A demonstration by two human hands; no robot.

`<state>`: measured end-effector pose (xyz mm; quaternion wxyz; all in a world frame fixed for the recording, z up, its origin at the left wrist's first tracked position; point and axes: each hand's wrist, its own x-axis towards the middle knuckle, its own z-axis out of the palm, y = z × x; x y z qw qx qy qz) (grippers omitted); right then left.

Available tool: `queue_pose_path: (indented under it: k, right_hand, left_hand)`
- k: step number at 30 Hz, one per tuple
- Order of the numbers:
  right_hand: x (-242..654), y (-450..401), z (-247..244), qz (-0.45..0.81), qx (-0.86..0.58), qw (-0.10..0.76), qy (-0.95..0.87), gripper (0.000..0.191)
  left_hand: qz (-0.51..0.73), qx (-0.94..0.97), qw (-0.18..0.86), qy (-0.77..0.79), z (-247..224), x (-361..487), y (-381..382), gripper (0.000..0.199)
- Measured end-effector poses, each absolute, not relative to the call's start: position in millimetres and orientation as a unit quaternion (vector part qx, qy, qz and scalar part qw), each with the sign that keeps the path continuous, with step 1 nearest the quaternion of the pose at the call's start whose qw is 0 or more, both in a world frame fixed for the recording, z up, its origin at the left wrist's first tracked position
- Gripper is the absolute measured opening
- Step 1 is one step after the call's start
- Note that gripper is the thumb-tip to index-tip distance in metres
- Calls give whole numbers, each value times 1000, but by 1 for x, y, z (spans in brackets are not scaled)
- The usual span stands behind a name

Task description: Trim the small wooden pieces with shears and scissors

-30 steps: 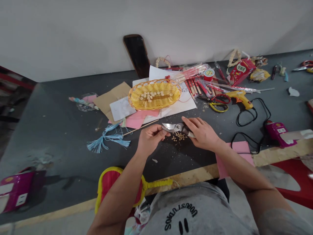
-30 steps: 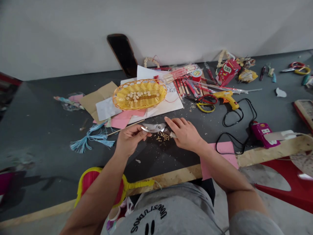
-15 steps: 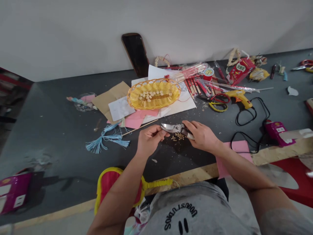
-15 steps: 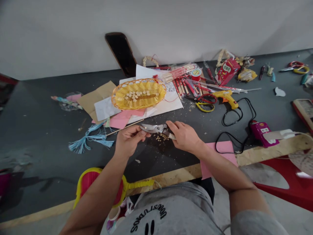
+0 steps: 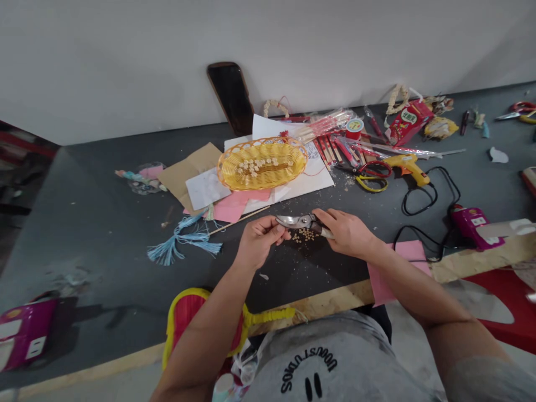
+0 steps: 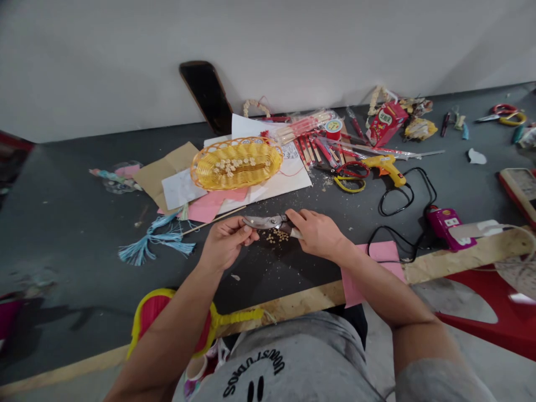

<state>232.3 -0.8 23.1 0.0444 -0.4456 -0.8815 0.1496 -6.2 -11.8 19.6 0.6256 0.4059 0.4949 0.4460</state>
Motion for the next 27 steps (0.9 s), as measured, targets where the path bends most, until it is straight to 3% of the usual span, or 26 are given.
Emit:
queue_pose_path:
  k: [13, 27]
  right_hand:
    - [229, 2, 18, 106, -465, 74, -876, 69]
    - [233, 2, 19, 148, -422, 100, -889, 64]
  left_hand:
    - [436, 494, 527, 536, 14, -13, -10, 20]
    - [412, 482, 591, 499, 20, -18, -9, 26]
